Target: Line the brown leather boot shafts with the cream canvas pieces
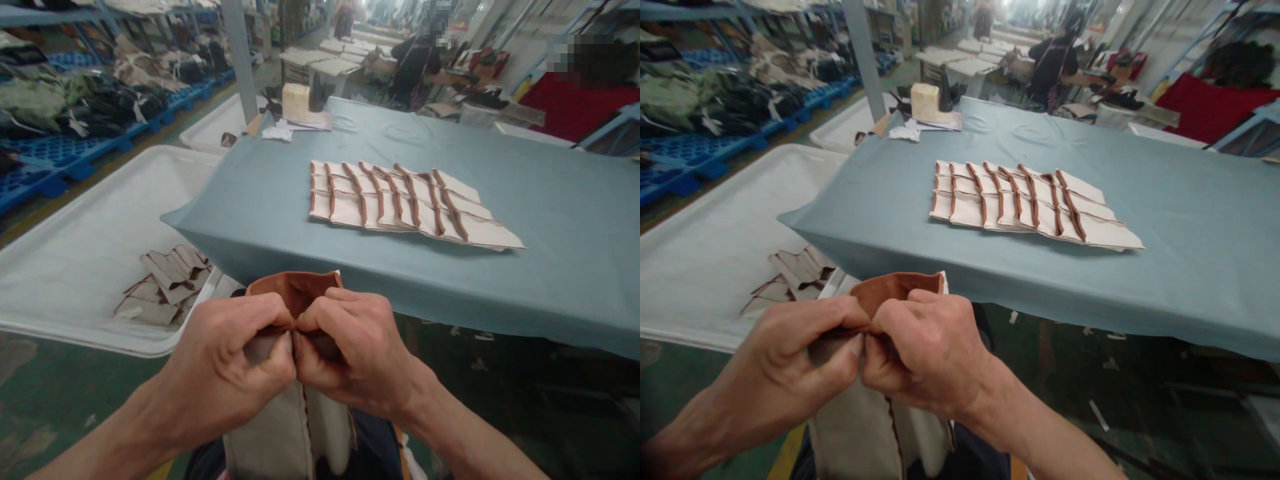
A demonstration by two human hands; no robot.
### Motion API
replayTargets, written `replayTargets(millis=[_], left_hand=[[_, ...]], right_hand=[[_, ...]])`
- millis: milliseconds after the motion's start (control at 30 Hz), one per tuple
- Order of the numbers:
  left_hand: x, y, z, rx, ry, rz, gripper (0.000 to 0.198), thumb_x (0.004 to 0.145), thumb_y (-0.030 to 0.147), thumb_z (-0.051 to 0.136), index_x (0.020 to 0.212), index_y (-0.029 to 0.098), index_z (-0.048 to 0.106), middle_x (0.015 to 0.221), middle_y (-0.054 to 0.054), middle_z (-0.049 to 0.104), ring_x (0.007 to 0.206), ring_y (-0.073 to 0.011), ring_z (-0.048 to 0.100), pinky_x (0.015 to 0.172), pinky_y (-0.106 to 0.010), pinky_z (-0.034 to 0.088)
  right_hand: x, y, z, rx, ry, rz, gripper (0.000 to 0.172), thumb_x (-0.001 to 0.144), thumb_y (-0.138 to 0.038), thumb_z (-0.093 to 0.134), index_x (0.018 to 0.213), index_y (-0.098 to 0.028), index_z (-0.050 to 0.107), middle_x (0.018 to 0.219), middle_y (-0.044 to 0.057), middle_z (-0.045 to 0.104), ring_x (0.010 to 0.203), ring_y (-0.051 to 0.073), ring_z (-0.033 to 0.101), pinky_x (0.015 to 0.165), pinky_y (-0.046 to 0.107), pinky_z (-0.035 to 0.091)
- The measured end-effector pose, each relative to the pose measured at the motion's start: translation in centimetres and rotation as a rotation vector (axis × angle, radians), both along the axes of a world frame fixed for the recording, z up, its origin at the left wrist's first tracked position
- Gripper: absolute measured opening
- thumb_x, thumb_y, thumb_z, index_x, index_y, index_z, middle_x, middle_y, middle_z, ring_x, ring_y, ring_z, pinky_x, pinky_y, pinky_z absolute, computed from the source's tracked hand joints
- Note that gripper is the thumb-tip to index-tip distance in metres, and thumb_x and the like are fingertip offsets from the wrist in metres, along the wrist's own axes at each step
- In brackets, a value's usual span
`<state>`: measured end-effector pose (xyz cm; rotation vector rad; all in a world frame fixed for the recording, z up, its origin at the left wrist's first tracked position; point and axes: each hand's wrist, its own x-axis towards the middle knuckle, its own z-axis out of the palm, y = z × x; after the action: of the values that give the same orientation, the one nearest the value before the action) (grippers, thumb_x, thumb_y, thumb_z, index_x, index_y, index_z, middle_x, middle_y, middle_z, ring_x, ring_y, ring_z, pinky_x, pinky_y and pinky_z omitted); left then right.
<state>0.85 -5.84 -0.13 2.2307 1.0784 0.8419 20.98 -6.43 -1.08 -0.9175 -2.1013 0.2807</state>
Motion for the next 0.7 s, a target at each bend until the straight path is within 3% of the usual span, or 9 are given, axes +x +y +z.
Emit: replayTargets(millis=[100,233,400,500,600,700], left_hand=[[-0.2,-0.3,-0.4,-0.121,-0.121,0.018,0.016,0.087,0.018,0.052,0.072,0.021,0.057,0.062,0.005,0.056,0.055,-0.0104,0.053,0.054,-0.024,0.039],[0.3,-0.4,-0.9,-0.22,-0.287,-0.036,0.018,0.087,0.018,0.053,0.069,0.02,0.057,0.064,0.004,0.054,0.058,-0.0115,0.05,0.056,-0.025,0.039],[0.9,0.1,-2.0,-0.515,-0.504,-0.133,0.022,0.087,0.024,0.061,0.068,0.021,0.052,0.067,0.004,0.051,0.06,-0.0112,0.047,0.055,-0.022,0.04],[0.1,0.7,-2.1,-0.602,-0.455,-0.178,0.022,0.093,0.03,0.066,0.075,0.019,0.059,0.074,0.001,0.057,0.068,-0.0134,0.054,0.061,-0.023,0.046],[-1.0,1.3,-1.8,-0.592,-0.332,-0.237,0.031,0.098,0.044,0.068,0.081,0.018,0.064,0.077,0.001,0.058,0.067,-0.0134,0.053,0.06,-0.022,0.045],[-1.6,1.9,-1.4,-0.575,-0.275,-0.285,0.051,0.106,0.061,0.052,0.087,0.017,0.069,0.079,-0.002,0.064,0.07,-0.0156,0.057,0.063,-0.024,0.047]], right_hand=[[-0.9,-0.4,-0.2,-0.052,0.137,-0.004,0.018,0.087,-0.011,0.057,0.073,-0.023,0.053,0.059,-0.005,0.059,0.053,0.01,0.05,0.056,0.025,0.038],[-1.5,-0.8,0.0,-0.433,0.393,-0.001,0.018,0.081,-0.018,0.054,0.067,-0.024,0.044,0.055,-0.009,0.04,0.048,0.007,0.035,0.05,0.022,0.033],[-1.3,-1.1,-0.6,-0.764,0.548,0.069,0.018,0.078,-0.025,0.054,0.066,-0.025,0.04,0.057,-0.009,0.037,0.05,0.007,0.03,0.045,0.021,0.026],[-0.5,-0.9,-0.7,-0.717,0.527,0.085,0.021,0.081,-0.023,0.061,0.068,-0.024,0.045,0.058,-0.009,0.038,0.051,0.008,0.032,0.047,0.021,0.027],[0.2,-0.6,-0.5,-0.594,0.464,0.115,0.021,0.085,-0.02,0.063,0.07,-0.022,0.049,0.06,-0.008,0.043,0.055,0.008,0.038,0.052,0.022,0.031],[0.6,-0.5,-0.5,-0.488,0.415,0.131,0.019,0.087,-0.017,0.062,0.071,-0.021,0.051,0.064,-0.007,0.048,0.056,0.008,0.039,0.056,0.022,0.034]])
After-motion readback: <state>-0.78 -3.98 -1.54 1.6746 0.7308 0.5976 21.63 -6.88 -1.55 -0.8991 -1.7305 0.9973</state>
